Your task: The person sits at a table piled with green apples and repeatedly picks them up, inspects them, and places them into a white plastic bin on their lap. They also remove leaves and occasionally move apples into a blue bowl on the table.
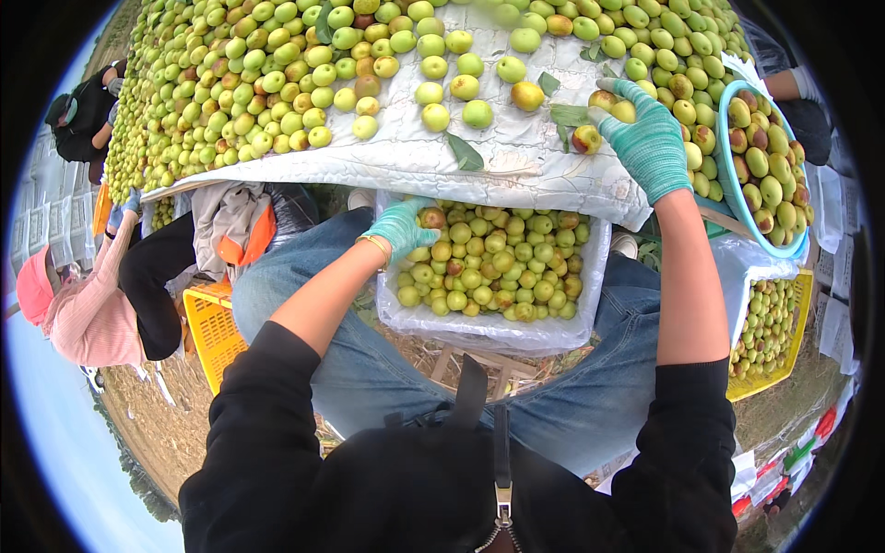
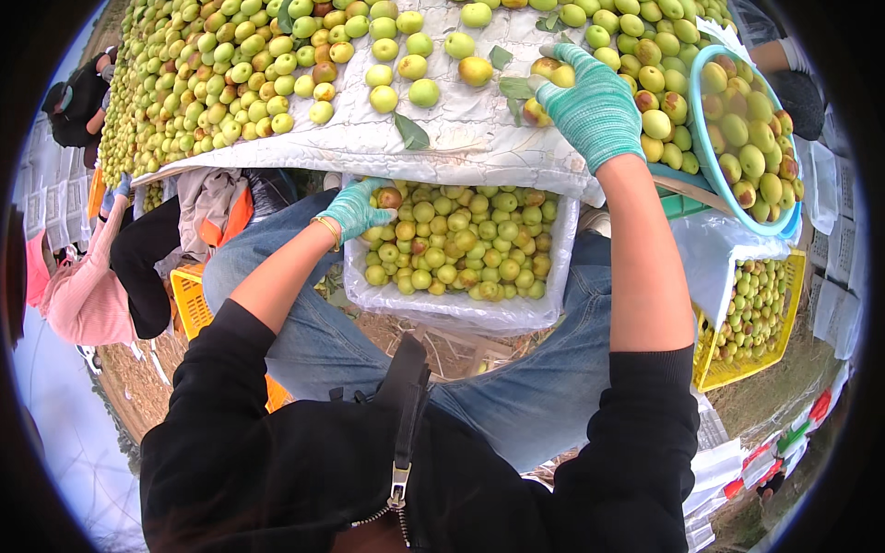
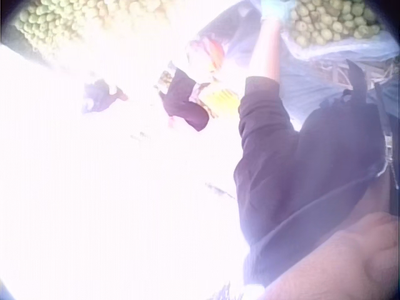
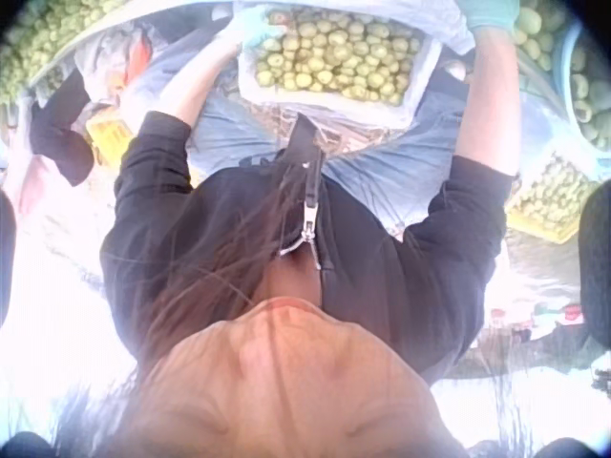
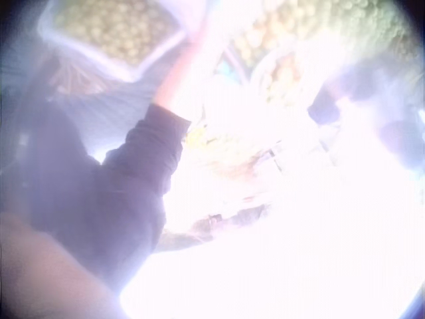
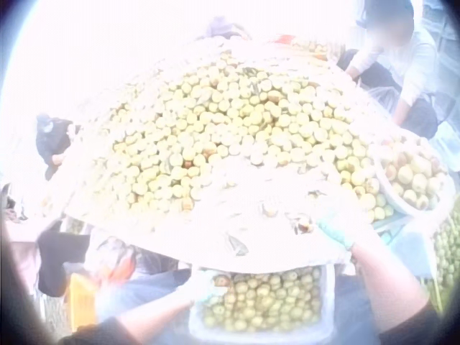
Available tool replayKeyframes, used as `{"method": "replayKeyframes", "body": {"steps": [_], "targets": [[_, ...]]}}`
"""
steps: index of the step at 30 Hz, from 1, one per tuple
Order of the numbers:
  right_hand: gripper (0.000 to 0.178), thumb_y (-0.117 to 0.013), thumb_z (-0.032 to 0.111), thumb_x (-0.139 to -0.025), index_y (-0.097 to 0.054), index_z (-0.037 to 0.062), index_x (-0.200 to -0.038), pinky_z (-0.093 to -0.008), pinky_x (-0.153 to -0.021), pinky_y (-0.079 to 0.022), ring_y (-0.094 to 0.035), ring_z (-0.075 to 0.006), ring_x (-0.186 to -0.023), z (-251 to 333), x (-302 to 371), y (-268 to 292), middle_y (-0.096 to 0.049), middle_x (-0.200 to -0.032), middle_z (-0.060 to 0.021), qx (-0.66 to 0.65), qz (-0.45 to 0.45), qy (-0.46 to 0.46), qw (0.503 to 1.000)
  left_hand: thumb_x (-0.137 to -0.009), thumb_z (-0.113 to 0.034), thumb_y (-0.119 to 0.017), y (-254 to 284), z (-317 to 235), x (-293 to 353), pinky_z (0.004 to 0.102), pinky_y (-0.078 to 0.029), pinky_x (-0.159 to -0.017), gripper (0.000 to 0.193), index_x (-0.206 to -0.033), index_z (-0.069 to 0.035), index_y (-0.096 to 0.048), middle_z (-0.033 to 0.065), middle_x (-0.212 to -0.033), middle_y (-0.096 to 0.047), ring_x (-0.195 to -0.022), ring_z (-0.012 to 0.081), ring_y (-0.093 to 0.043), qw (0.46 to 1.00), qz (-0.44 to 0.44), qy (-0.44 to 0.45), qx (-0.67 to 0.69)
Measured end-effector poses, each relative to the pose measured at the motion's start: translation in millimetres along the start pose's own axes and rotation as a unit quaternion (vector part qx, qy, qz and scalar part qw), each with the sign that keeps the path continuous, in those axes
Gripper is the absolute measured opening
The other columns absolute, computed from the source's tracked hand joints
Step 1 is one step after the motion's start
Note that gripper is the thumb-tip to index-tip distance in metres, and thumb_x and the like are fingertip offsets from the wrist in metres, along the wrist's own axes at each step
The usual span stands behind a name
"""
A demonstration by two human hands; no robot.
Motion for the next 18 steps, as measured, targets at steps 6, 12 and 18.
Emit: {"method": "replayKeyframes", "body": {"steps": [6, 12, 18], "targets": [[0.052, -0.07, 0.031, -0.081, -0.055, 0.0062, -0.124, -0.0245, -0.052, -0.055, -0.067, -0.017, -0.086, 20.3, 105.1, -55.7, -0.063, -0.107, -0.009, -0.507, 0.32, -0.192, 0.777, -0.083, -0.007, -0.06, -24.8, 60.2, -25.4, 0.0395, -0.045, -0.097, 0.052, -0.134, -0.016, -0.049, 0.0234, -0.121, -0.056, -0.112, 0.0378, -0.055, 0.993, -0.092, -0.031, -0.074], [0.051, -0.061, 0.028, -0.09, -0.043, 0.0127, -0.136, -0.0451, -0.08, -0.056, -0.059, -0.029, -0.104, 15.4, 167.6, -157.2, -0.049, -0.127, -0.0102, -0.583, 0.416, -0.379, 0.586, -0.081, -0.013, -0.065, -21.8, 70.4, 43.4, 0.0423, -0.047, -0.092, 0.06, -0.137, -0.012, -0.043, 0.0242, -0.115, -0.059, -0.106, 0.0376, -0.059, 0.992, 0.076, -0.019, -0.096], [0.049, -0.053, 0.02, -0.094, -0.039, 0.0058, -0.139, -0.0397, -0.101, -0.04, -0.045, -0.0277, -0.122, -6.6, 188.0, -87.4, -0.041, -0.138, -0.0136, -0.215, 0.211, -0.067, 0.951, -0.084, -0.023, -0.065, 42.4, 61.4, 105.1, 0.0394, -0.048, -0.09, 0.052, -0.131, -0.006, -0.049, 0.0222, -0.115, -0.06, -0.102, 0.0346, -0.061, 0.985, -0.132, -0.108, 0.025]]}}
Point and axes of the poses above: each hand's wrist, its own x-axis away from the middle knuckle, its own y-axis out of the back of the hand, z = x × y, the point moved 4 cm from there along -x, towards the middle knuckle
